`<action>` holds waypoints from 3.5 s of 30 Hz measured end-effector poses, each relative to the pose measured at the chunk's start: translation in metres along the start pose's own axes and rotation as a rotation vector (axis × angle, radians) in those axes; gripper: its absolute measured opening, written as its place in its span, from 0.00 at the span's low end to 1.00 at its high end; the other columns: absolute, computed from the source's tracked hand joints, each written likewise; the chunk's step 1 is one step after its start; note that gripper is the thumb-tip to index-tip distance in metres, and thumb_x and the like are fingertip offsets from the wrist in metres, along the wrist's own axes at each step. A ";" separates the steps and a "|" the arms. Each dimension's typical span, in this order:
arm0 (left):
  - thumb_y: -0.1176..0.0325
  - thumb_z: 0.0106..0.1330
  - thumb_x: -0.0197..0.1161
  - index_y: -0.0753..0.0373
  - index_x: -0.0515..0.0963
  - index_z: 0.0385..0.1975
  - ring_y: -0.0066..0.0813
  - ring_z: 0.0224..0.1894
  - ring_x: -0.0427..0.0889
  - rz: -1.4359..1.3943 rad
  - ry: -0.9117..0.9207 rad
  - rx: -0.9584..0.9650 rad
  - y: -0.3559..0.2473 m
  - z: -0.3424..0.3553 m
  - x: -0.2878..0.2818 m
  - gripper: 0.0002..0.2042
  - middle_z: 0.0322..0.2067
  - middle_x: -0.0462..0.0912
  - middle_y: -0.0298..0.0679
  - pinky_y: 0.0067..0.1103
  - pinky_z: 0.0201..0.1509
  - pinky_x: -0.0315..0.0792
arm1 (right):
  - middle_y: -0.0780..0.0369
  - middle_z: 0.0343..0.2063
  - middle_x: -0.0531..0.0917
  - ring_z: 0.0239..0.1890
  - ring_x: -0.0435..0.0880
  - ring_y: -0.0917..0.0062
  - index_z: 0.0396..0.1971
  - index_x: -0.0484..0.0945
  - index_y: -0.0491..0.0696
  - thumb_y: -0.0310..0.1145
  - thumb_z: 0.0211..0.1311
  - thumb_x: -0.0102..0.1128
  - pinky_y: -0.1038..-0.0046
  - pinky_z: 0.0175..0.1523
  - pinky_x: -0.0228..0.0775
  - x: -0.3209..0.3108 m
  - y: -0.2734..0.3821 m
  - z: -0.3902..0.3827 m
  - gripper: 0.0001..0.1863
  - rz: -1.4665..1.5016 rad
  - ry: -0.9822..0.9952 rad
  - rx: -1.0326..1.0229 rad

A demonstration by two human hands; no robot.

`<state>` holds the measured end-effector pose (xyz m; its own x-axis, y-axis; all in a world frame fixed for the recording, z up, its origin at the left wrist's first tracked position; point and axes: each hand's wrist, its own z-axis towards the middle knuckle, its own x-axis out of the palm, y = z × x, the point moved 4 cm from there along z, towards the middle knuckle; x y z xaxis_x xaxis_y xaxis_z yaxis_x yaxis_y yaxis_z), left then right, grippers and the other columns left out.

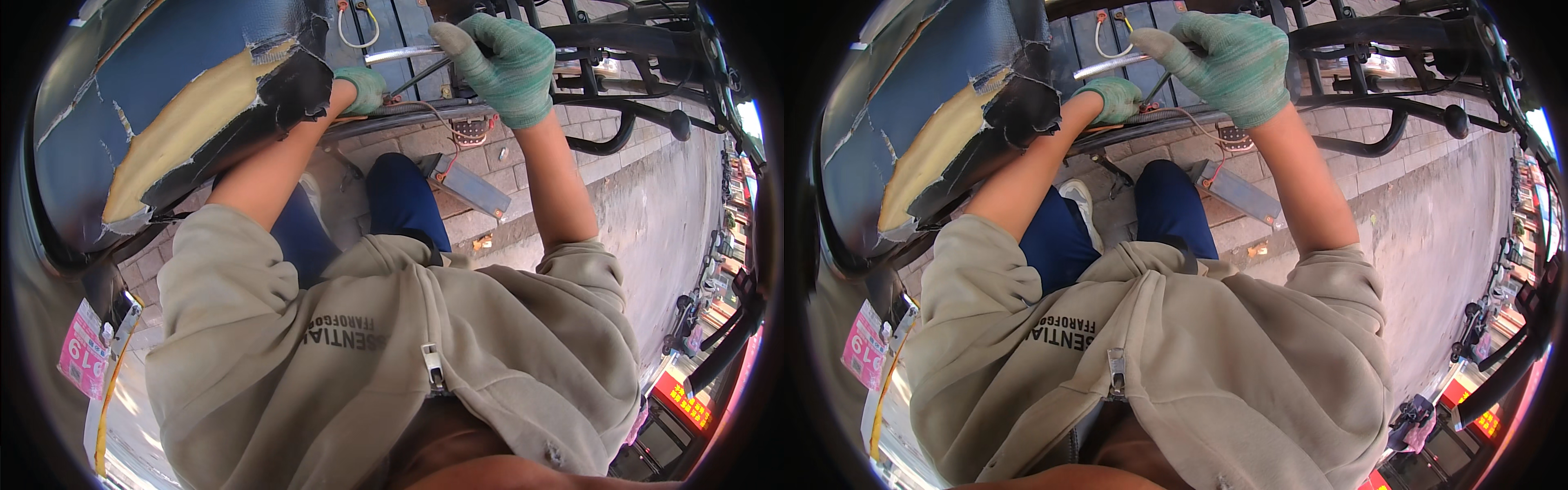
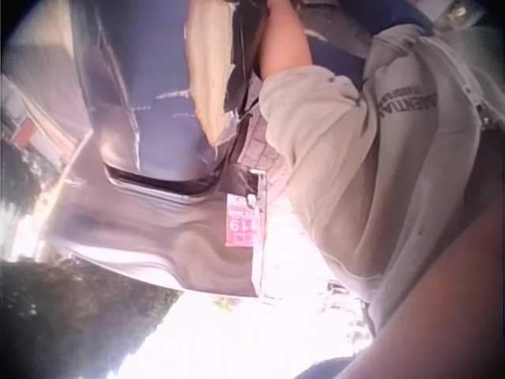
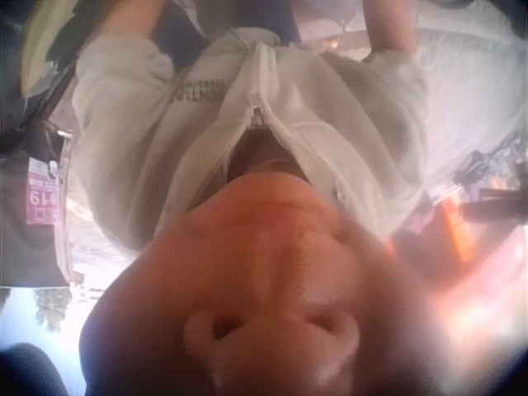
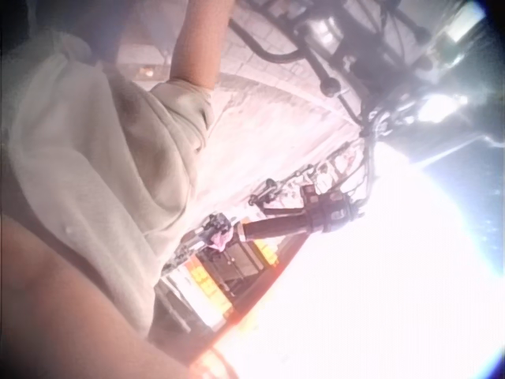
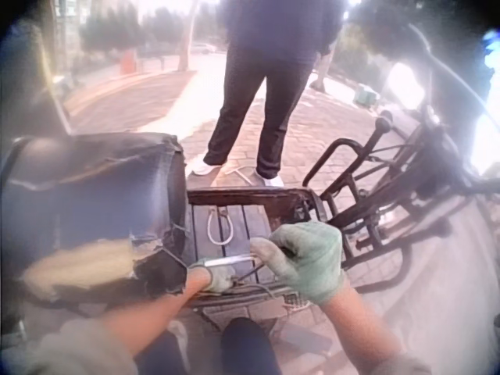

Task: The person works on the exposed wiring and battery compartment of a scooter or e-bike. They use a screwdriver and pliers to strip wire insulation, connect wires to terminals, and secure a battery pack into the frame.

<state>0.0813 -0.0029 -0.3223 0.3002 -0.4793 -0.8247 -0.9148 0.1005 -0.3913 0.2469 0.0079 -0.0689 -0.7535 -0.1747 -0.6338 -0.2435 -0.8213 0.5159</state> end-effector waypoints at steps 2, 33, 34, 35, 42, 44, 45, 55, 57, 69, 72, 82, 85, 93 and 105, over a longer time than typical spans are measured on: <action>0.63 0.63 0.60 0.60 0.86 0.45 0.48 0.47 0.86 -0.121 -0.090 -0.081 0.005 -0.003 -0.003 0.15 0.45 0.87 0.48 0.35 0.53 0.77 | 0.64 0.11 0.77 0.13 0.76 0.71 0.17 0.84 0.52 0.58 0.49 0.76 0.74 0.21 0.66 0.001 0.008 -0.003 0.24 -0.187 0.003 -0.305; 0.60 0.62 0.59 0.64 0.86 0.40 0.53 0.43 0.84 0.075 0.105 -0.133 -0.022 -0.008 -0.018 0.15 0.40 0.86 0.53 0.38 0.50 0.77 | 0.67 0.09 0.69 0.08 0.59 0.87 0.34 0.74 0.47 0.46 0.79 0.49 0.82 0.13 0.48 0.017 0.023 -0.058 0.19 0.913 0.305 0.935; 0.59 0.64 0.59 0.63 0.86 0.41 0.53 0.43 0.85 0.068 0.107 -0.132 -0.022 -0.010 -0.019 0.16 0.42 0.86 0.52 0.37 0.50 0.77 | 0.68 0.09 0.67 0.08 0.57 0.88 0.34 0.73 0.48 0.47 0.79 0.47 0.83 0.13 0.45 0.021 0.025 -0.060 0.18 0.994 0.289 0.875; 0.59 0.66 0.58 0.62 0.86 0.42 0.52 0.43 0.85 0.069 0.092 -0.135 -0.023 -0.011 -0.020 0.16 0.43 0.86 0.51 0.37 0.50 0.78 | 0.69 0.08 0.66 0.08 0.56 0.88 0.34 0.73 0.47 0.45 0.79 0.48 0.83 0.13 0.45 0.024 0.029 -0.066 0.18 1.063 0.276 0.878; 0.57 0.68 0.57 0.62 0.86 0.45 0.52 0.45 0.85 0.063 0.044 -0.060 -0.025 -0.019 -0.020 0.17 0.45 0.86 0.51 0.38 0.50 0.78 | 0.71 0.08 0.64 0.08 0.57 0.88 0.35 0.74 0.45 0.43 0.80 0.49 0.83 0.14 0.45 0.033 0.042 -0.080 0.17 1.161 0.144 0.966; 0.57 0.68 0.57 0.63 0.86 0.45 0.52 0.45 0.85 0.051 0.029 -0.083 -0.024 -0.021 -0.017 0.18 0.46 0.86 0.51 0.38 0.50 0.78 | 0.71 0.08 0.64 0.08 0.58 0.88 0.35 0.75 0.45 0.43 0.79 0.49 0.82 0.14 0.46 0.032 0.042 -0.078 0.17 1.167 0.147 0.961; 0.57 0.68 0.56 0.63 0.86 0.45 0.53 0.45 0.85 0.036 0.005 -0.092 -0.023 -0.020 -0.017 0.18 0.46 0.86 0.51 0.38 0.50 0.78 | 0.70 0.08 0.64 0.08 0.58 0.87 0.35 0.75 0.45 0.43 0.79 0.49 0.82 0.14 0.46 0.031 0.041 -0.075 0.17 1.168 0.187 0.975; 0.58 0.63 0.59 0.65 0.86 0.41 0.53 0.41 0.85 0.109 -0.032 0.051 -0.010 -0.001 -0.015 0.17 0.41 0.86 0.53 0.37 0.48 0.79 | 0.71 0.13 0.69 0.11 0.62 0.89 0.41 0.81 0.42 0.40 0.75 0.56 0.83 0.16 0.51 0.007 0.035 -0.037 0.15 0.724 0.369 0.777; 0.59 0.60 0.60 0.65 0.87 0.39 0.54 0.38 0.86 0.078 0.012 0.050 -0.009 -0.001 -0.014 0.17 0.39 0.87 0.54 0.37 0.45 0.79 | 0.69 0.12 0.72 0.11 0.65 0.88 0.41 0.81 0.42 0.41 0.74 0.57 0.82 0.16 0.55 0.006 0.036 -0.012 0.16 0.583 0.471 0.687; 0.52 0.62 0.65 0.64 0.87 0.42 0.53 0.43 0.85 0.139 0.081 -0.140 -0.019 -0.012 -0.024 0.20 0.41 0.86 0.53 0.39 0.50 0.78 | 0.67 0.17 0.78 0.14 0.71 0.87 0.38 0.83 0.45 0.40 0.72 0.61 0.81 0.18 0.60 -0.023 0.000 0.026 0.13 0.217 0.480 0.593; 0.48 0.64 0.65 0.63 0.87 0.41 0.52 0.44 0.85 0.101 0.049 -0.162 -0.021 -0.020 -0.032 0.22 0.39 0.86 0.51 0.38 0.51 0.77 | 0.68 0.14 0.76 0.12 0.68 0.90 0.36 0.81 0.41 0.36 0.73 0.60 0.83 0.16 0.54 -0.079 0.009 0.032 0.12 0.410 0.464 0.686; 0.50 0.60 0.70 0.57 0.82 0.49 0.47 0.48 0.85 -0.021 -0.112 0.036 -0.092 -0.014 -0.037 0.23 0.43 0.87 0.46 0.36 0.52 0.76 | 0.68 0.13 0.75 0.11 0.64 0.90 0.38 0.80 0.41 0.36 0.72 0.56 0.85 0.17 0.53 -0.164 0.020 -0.111 0.12 0.271 0.182 0.951; 0.50 0.66 0.64 0.57 0.81 0.46 0.49 0.45 0.85 0.099 -0.175 0.060 -0.103 -0.009 -0.033 0.19 0.40 0.87 0.45 0.39 0.49 0.76 | 0.67 0.13 0.76 0.12 0.65 0.89 0.38 0.80 0.41 0.34 0.73 0.54 0.83 0.18 0.54 -0.170 0.021 -0.190 0.12 0.296 0.246 1.075; 0.49 0.75 0.54 0.63 0.81 0.37 0.38 0.25 0.85 -0.607 -0.400 -0.322 -0.031 0.003 -0.032 0.20 0.22 0.84 0.43 0.33 0.42 0.76 | 0.63 0.19 0.80 0.19 0.76 0.80 0.36 0.78 0.42 0.37 0.74 0.56 0.72 0.26 0.69 -0.096 -0.037 -0.359 0.13 0.166 0.537 1.452; 0.57 0.74 0.56 0.60 0.83 0.47 0.38 0.43 0.86 -0.283 -0.105 -0.261 -0.044 -0.006 -0.039 0.15 0.39 0.89 0.41 0.31 0.51 0.75 | 0.50 0.42 0.83 0.45 0.83 0.51 0.44 0.78 0.47 0.40 0.73 0.50 0.54 0.49 0.73 0.018 -0.110 -0.434 0.13 -0.131 0.787 1.082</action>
<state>0.1085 0.0063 -0.2702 0.5638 -0.3632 -0.7418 -0.8259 -0.2539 -0.5034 0.5250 -0.1408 -0.3869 -0.2279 -0.6920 -0.6850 -0.9183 -0.0811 0.3874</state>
